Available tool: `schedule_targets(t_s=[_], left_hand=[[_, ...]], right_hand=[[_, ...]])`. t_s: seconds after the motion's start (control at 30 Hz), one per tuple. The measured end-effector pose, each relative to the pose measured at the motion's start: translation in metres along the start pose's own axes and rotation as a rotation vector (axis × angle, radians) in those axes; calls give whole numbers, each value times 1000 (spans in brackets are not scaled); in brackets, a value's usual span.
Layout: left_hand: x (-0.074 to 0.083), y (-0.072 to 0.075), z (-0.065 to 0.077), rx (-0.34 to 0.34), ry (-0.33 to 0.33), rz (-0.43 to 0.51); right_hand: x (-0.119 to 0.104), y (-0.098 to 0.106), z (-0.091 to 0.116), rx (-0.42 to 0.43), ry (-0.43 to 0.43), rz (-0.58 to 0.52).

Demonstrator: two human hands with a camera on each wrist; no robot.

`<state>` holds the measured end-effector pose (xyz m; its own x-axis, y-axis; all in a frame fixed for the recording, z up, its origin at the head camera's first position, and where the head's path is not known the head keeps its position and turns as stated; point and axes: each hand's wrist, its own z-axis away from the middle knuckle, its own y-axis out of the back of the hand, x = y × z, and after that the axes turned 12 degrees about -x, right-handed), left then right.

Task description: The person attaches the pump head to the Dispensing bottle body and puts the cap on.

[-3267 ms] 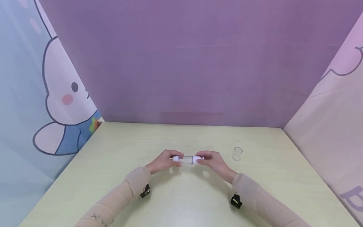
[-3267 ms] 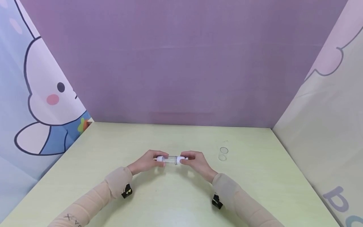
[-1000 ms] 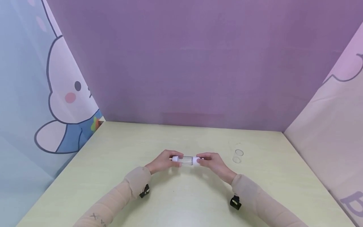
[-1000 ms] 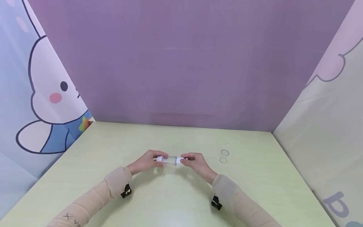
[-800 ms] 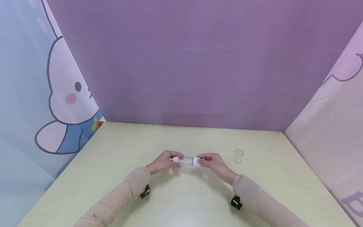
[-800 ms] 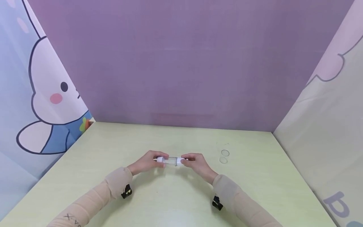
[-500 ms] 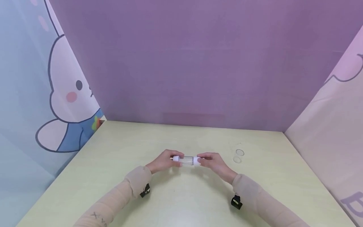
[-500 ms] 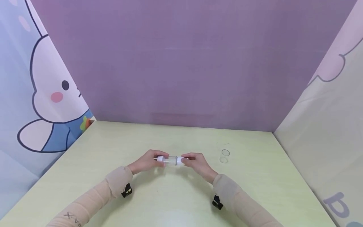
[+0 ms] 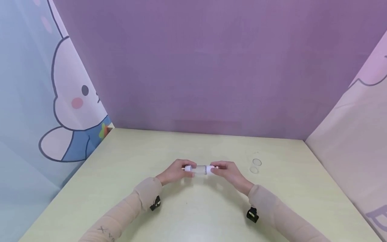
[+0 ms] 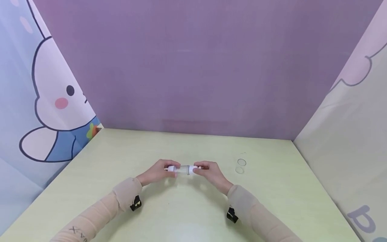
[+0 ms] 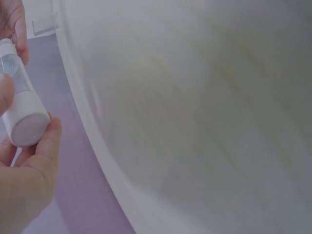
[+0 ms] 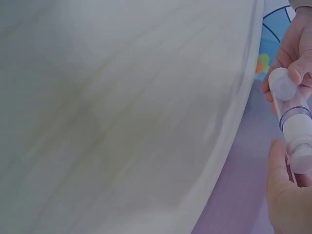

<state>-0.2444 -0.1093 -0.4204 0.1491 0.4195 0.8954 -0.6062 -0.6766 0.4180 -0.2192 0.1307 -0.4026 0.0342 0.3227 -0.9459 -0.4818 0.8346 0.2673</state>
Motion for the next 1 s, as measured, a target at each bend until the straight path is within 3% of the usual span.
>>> schedule_targets(t_s=[0.5, 1.0], left_hand=[[4, -4, -5, 14, 14, -4], [9, -4, -2, -13, -29, -54]], right_hand=[[-3, 5, -1, 49, 13, 1], [-8, 5, -1, 61, -18, 21]])
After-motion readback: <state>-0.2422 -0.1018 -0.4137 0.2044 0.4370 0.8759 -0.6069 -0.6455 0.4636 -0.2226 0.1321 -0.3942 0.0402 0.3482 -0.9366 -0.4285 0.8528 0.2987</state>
